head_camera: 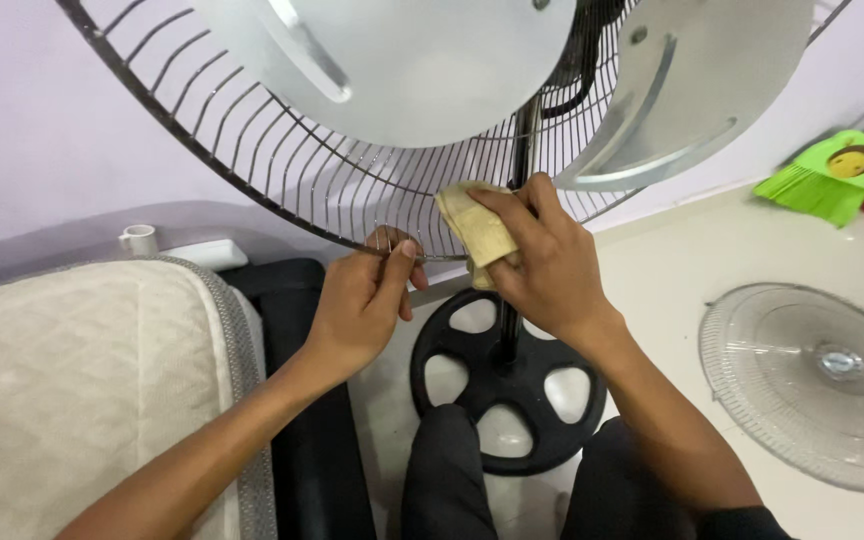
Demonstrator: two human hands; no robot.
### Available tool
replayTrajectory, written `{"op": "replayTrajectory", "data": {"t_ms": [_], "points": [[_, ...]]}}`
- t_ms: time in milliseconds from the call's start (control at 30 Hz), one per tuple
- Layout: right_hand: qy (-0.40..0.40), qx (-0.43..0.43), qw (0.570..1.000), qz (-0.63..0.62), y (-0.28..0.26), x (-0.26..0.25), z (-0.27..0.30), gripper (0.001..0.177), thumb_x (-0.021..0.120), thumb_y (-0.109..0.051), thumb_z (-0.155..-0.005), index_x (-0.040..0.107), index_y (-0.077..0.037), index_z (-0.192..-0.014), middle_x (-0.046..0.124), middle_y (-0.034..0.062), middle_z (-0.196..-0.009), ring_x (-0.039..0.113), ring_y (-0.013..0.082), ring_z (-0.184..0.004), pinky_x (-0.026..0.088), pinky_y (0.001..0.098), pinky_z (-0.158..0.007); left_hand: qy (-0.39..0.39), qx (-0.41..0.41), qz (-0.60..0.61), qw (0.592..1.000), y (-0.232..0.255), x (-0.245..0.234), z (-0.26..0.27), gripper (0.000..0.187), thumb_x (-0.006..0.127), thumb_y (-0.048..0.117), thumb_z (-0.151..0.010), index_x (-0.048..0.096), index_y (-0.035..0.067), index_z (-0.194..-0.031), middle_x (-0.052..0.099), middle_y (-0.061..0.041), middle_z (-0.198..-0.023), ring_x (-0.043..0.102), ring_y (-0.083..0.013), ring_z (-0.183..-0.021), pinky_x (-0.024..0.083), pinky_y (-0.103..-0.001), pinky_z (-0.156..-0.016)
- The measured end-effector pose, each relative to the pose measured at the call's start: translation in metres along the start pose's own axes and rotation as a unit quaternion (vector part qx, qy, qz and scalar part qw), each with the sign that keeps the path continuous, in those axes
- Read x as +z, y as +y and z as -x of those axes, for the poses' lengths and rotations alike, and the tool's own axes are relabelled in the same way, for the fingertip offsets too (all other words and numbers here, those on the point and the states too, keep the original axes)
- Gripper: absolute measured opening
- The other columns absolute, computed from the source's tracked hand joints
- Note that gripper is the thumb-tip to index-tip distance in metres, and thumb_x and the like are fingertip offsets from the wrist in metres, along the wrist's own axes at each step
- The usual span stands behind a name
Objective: The person wipes the metal grille and fan blades of a standing fan with a cloth. They rotate the fan head to reach different sections and continue wiping the grille and blades throughout the clip.
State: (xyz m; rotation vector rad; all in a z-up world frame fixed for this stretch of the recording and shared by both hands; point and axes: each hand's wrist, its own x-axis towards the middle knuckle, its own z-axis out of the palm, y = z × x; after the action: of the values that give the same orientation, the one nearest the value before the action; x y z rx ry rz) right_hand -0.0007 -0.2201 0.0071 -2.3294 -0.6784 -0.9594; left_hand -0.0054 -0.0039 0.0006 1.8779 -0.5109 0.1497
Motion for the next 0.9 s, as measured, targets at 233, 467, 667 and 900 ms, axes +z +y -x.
{"op": "replayTrajectory", "data": {"t_ms": [233, 467, 667, 900], "points": [[0.081, -0.013, 0.995, 0.047, 0.01, -0.013, 0.002, 0.059, 0.081, -0.006, -0.085, 0.063, -0.008, -0.141, 0.052, 0.0122, -0.112, 0.064, 0.0261, -0.095, 0.057, 0.0365, -0.075, -0.007, 0.003, -0.002, 1.0, -0.003, -0.001, 0.002, 0.031, 0.044, 0.025, -0.106, 0.061, 0.002, -0.095, 0.07, -0.004, -0.071, 0.061, -0.0097, -0.049, 0.047, -0.025, -0.045], [0.25, -0.089, 0.951, 0.162, 0.05, -0.002, -0.056, 0.059, 0.078, -0.006, -0.093, 0.054, -0.004, -0.146, 0.045, 0.0107, -0.117, 0.061, 0.021, -0.097, 0.059, 0.0318, -0.075, -0.017, 0.016, -0.009, 1.0, -0.001, -0.005, 0.002, 0.032, 0.046, 0.024, -0.106, 0.065, 0.002, -0.095, 0.069, -0.004, -0.067, 0.063, -0.0086, -0.05, 0.046, -0.025, -0.045], [0.255, -0.07, 0.955, 0.135, 0.051, 0.038, -0.048, 0.057, 0.078, -0.005, -0.085, 0.057, 0.003, -0.137, 0.044, 0.0128, -0.108, 0.057, 0.0226, -0.084, 0.051, 0.0353, -0.061, -0.02, -0.068, 0.016, 0.997, 0.001, -0.009, 0.0, 0.032, 0.054, 0.023, -0.104, 0.069, 0.0, -0.088, 0.065, -0.008, -0.059, 0.054, -0.0096, -0.048, 0.039, -0.026, -0.043], [0.234, -0.02, 0.97, 0.057, 0.031, 0.062, -0.023, 0.054, 0.074, -0.001, -0.084, 0.06, 0.001, -0.137, 0.044, 0.0124, -0.107, 0.057, 0.0223, -0.082, 0.05, 0.0341, -0.063, 0.002, 0.025, 0.019, 1.0, -0.007, -0.003, -0.001, 0.036, 0.056, 0.022, -0.105, 0.067, -0.002, -0.08, 0.069, -0.005, -0.078, 0.064, -0.0085, -0.057, 0.046, -0.024, -0.049]]}}
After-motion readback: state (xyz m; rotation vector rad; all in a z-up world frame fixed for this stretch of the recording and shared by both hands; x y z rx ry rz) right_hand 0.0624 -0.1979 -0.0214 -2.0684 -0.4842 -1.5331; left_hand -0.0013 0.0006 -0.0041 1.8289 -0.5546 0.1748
